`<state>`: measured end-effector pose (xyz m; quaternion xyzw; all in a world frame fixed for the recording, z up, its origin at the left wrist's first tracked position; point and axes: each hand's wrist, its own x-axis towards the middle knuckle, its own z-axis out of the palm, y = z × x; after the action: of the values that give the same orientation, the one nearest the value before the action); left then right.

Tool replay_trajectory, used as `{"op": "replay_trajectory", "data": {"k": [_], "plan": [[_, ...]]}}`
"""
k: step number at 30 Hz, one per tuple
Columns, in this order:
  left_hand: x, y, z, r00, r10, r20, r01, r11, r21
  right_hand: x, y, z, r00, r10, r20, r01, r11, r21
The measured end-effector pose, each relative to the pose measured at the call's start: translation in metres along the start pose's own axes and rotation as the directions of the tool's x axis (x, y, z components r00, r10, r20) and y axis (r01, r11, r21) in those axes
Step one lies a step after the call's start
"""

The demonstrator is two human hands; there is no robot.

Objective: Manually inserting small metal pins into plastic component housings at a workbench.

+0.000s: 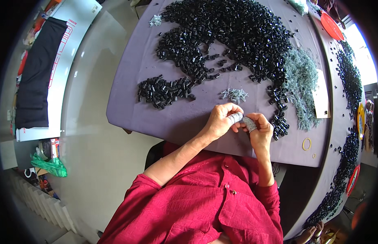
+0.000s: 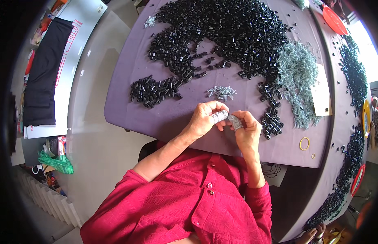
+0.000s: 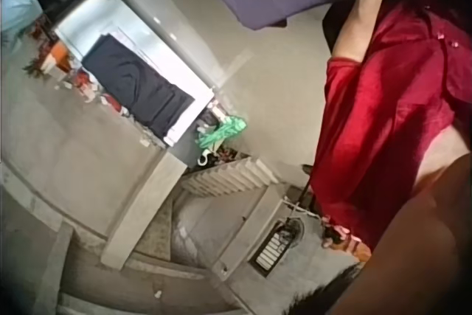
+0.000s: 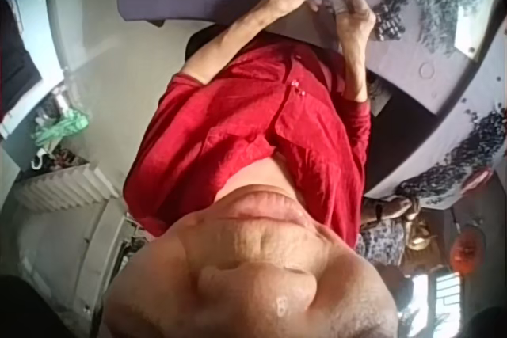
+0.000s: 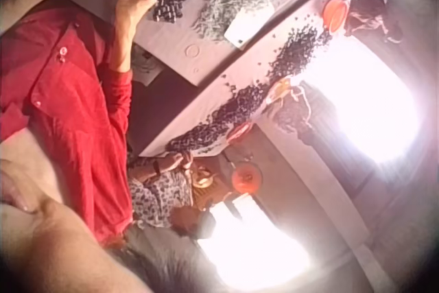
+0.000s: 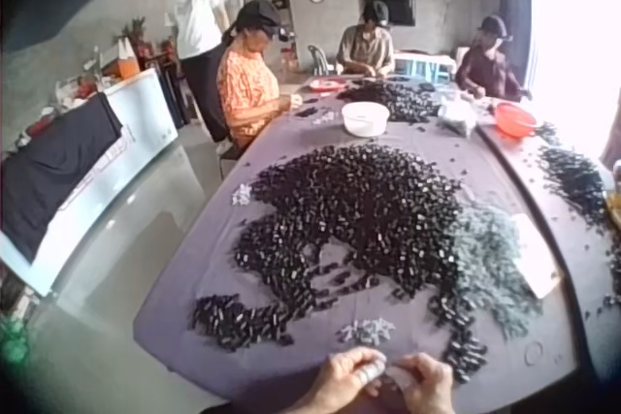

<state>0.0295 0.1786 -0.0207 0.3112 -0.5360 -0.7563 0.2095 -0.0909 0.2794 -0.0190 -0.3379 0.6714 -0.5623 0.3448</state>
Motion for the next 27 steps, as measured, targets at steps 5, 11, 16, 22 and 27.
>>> {"op": "replay_trajectory", "data": {"k": [5,11,16,22,27], "plan": [[-0.001,-0.001,0.003,1.000,-0.009,-0.021,0.009,1.000,-0.029,-0.002,-0.001,0.008,0.994,-0.109,-0.023,0.106,0.989,-0.101],[0.003,0.004,-0.001,0.998,-0.055,0.043,0.055,0.998,-0.009,-0.001,0.000,0.005,0.988,-0.154,0.011,0.153,0.965,-0.215],[0.002,-0.002,-0.004,0.999,-0.034,0.022,0.036,0.995,-0.094,0.002,0.000,0.005,0.992,-0.129,-0.001,0.128,0.981,-0.144],[-0.007,-0.002,-0.017,0.999,-0.018,-0.037,0.010,0.980,-0.200,0.006,-0.009,0.005,0.998,-0.053,0.034,0.056,0.994,-0.093],[-0.010,-0.002,-0.032,0.993,-0.011,-0.118,-0.026,0.951,-0.310,0.027,-0.020,0.010,0.968,-0.246,0.056,0.245,0.863,-0.442]]}}
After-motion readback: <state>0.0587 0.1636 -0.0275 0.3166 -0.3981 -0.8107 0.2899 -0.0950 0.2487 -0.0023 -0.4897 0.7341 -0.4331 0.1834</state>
